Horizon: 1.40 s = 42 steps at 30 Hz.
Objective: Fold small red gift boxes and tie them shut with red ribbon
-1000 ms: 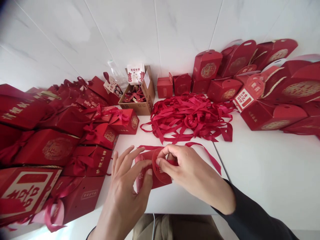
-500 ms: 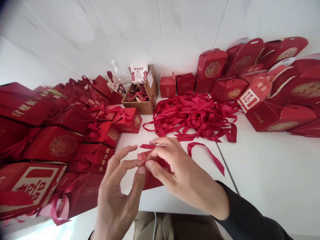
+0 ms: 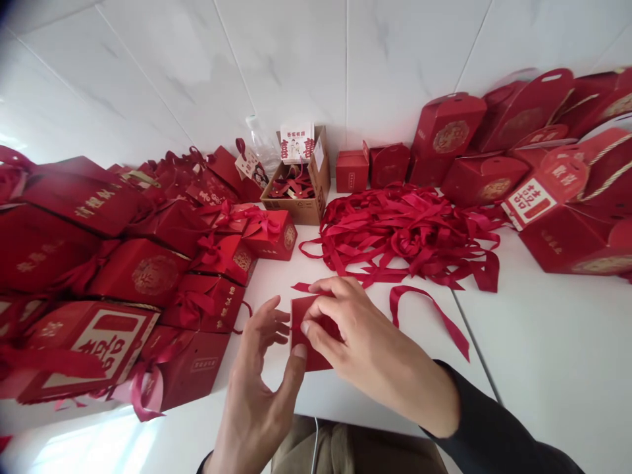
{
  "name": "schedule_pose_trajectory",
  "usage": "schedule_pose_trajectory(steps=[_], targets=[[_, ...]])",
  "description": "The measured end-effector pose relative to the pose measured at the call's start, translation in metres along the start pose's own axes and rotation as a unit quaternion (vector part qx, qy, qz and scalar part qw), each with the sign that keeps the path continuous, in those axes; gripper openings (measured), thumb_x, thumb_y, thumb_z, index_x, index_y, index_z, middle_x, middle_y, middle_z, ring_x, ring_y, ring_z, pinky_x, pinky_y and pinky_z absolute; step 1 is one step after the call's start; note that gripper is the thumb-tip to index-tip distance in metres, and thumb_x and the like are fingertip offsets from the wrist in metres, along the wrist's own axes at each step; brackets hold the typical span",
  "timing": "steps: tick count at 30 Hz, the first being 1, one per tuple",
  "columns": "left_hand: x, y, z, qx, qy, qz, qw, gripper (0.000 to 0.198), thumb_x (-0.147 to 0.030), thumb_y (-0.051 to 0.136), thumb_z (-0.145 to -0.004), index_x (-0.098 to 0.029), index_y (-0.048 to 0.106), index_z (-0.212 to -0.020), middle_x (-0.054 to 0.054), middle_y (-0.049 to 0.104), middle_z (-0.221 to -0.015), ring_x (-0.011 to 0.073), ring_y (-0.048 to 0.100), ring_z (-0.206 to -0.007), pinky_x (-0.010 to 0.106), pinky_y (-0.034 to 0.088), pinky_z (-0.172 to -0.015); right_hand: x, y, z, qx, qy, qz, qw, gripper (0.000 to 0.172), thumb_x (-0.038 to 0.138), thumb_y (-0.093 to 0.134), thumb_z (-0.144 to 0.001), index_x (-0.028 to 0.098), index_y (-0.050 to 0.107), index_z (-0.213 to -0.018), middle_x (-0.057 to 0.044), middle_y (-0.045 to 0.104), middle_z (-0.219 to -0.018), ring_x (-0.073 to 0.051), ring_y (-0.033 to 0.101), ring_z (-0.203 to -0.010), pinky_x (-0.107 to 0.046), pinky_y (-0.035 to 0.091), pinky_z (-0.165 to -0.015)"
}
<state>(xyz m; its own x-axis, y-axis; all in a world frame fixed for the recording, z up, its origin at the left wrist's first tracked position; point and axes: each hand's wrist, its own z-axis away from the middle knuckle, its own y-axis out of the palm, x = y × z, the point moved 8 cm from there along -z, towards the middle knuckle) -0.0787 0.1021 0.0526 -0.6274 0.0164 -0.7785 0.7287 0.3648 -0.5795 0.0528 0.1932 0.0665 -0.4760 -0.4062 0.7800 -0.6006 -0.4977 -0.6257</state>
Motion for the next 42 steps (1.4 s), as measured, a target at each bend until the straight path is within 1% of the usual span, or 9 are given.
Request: schedule_pose_trajectory(steps=[16, 21, 25, 28, 31, 33, 38, 40, 42], targets=[[0.003, 0.001, 0.003, 0.013, -0.032, 0.062, 0.997, 0.046, -0.029, 0.058, -0.103, -0.03, 0.045, -0.148, 0.009, 0.066, -0.127, 0.0207, 0.067, -0.112, 0.038, 0.057, -0.098, 0.008, 0.006, -0.005, 0.029, 0.036, -0.027, 0.999, 0.026, 0.041, 0.051, -0.104, 0.029, 0.07, -0.092, -0.004, 0.058, -0.138, -0.026, 0.058, -0.129, -0.046, 0.048, -0.107], [0.006, -0.002, -0.005, 0.02, -0.074, 0.129, 0.989, 0.018, -0.035, 0.052, -0.107, -0.024, 0.062, -0.117, 0.007, 0.069, -0.114, 0.02, 0.067, -0.102, 0.034, 0.054, -0.091, 0.007, 0.006, -0.006, 0.025, 0.019, -0.039, 0.999, 0.025, 0.042, 0.051, -0.104, 0.029, 0.069, -0.092, -0.003, 0.061, -0.135, -0.025, 0.059, -0.128, -0.047, 0.047, -0.108], [0.01, 0.002, -0.013, 0.017, -0.085, 0.185, 0.979, 0.018, -0.037, 0.056, -0.105, -0.022, 0.063, -0.099, 0.004, 0.068, -0.098, 0.0175, 0.065, -0.092, 0.028, 0.052, -0.084, 0.004, 0.007, -0.004, 0.01, -0.001, -0.037, 0.999, 0.024, 0.043, 0.051, -0.104, 0.029, 0.068, -0.092, -0.004, 0.061, -0.136, -0.027, 0.056, -0.134, -0.049, 0.048, -0.109], [0.017, 0.001, -0.015, 0.014, -0.101, 0.193, 0.976, 0.021, -0.04, 0.055, -0.106, -0.022, 0.064, -0.101, 0.003, 0.068, -0.096, 0.016, 0.064, -0.088, 0.026, 0.052, -0.081, 0.003, 0.007, 0.002, -0.009, -0.03, -0.016, 0.999, 0.015, 0.037, 0.053, -0.104, 0.031, 0.064, -0.112, -0.005, 0.061, -0.136, -0.026, 0.054, -0.137, -0.05, 0.049, -0.111], [0.027, -0.014, -0.016, -0.032, -0.12, 0.189, 0.974, 0.025, -0.045, 0.056, -0.105, -0.022, 0.066, -0.1, 0.003, 0.07, -0.094, 0.0155, 0.066, -0.086, 0.025, 0.053, -0.079, 0.0, 0.003, 0.012, -0.048, -0.065, 0.033, 0.996, 0.034, 0.028, 0.054, -0.102, 0.034, 0.049, -0.135, -0.006, 0.058, -0.14, -0.025, 0.054, -0.137, -0.05, 0.051, -0.11], [0.033, -0.033, -0.016, -0.1, -0.138, 0.208, 0.963, 0.025, -0.045, 0.059, -0.103, -0.021, 0.064, -0.096, 0.002, 0.07, -0.085, 0.0145, 0.067, -0.078, 0.024, 0.054, -0.074, -0.005, -0.001, 0.019, -0.079, -0.073, 0.07, 0.992, 0.042, 0.025, 0.056, -0.101, 0.035, 0.044, -0.139, -0.007, 0.057, -0.142, -0.026, 0.056, -0.135, -0.05, 0.054, -0.107], [0.044, -0.073, -0.011, -0.322, -0.154, 0.338, 0.871, 0.013, -0.033, 0.064, -0.098, -0.023, 0.058, -0.093, -0.003, 0.067, -0.066, 0.0157, 0.063, -0.056, 0.025, 0.054, -0.052, -0.018, -0.007, 0.032, -0.099, -0.048, 0.089, 0.99, 0.046, 0.037, 0.06, -0.102, 0.038, 0.042, -0.144, -0.007, 0.057, -0.142, -0.029, 0.056, -0.134, -0.05, 0.055, -0.107], [0.048, -0.067, -0.008, -0.314, -0.173, 0.341, 0.869, 0.012, -0.032, 0.063, -0.096, -0.024, 0.056, -0.1, -0.001, 0.072, -0.07, 0.0184, 0.065, -0.056, 0.027, 0.054, -0.048, -0.021, -0.012, 0.038, -0.102, -0.027, 0.065, 0.992, 0.051, 0.047, 0.06, -0.103, 0.041, 0.039, -0.15, -0.006, 0.052, -0.149, -0.028, 0.053, -0.14, -0.048, 0.054, -0.109], [0.056, -0.05, -0.002, -0.265, -0.206, 0.331, 0.882, 0.023, -0.036, 0.065, -0.095, -0.026, 0.052, -0.111, 0.0, 0.074, -0.074, 0.0198, 0.066, -0.055, 0.027, 0.051, -0.044, -0.028, -0.023, 0.047, -0.133, 0.008, 0.042, 0.99, 0.048, 0.052, 0.056, -0.105, 0.043, 0.042, -0.15, -0.003, 0.052, -0.151, -0.027, 0.053, -0.141, -0.044, 0.054, -0.108]])
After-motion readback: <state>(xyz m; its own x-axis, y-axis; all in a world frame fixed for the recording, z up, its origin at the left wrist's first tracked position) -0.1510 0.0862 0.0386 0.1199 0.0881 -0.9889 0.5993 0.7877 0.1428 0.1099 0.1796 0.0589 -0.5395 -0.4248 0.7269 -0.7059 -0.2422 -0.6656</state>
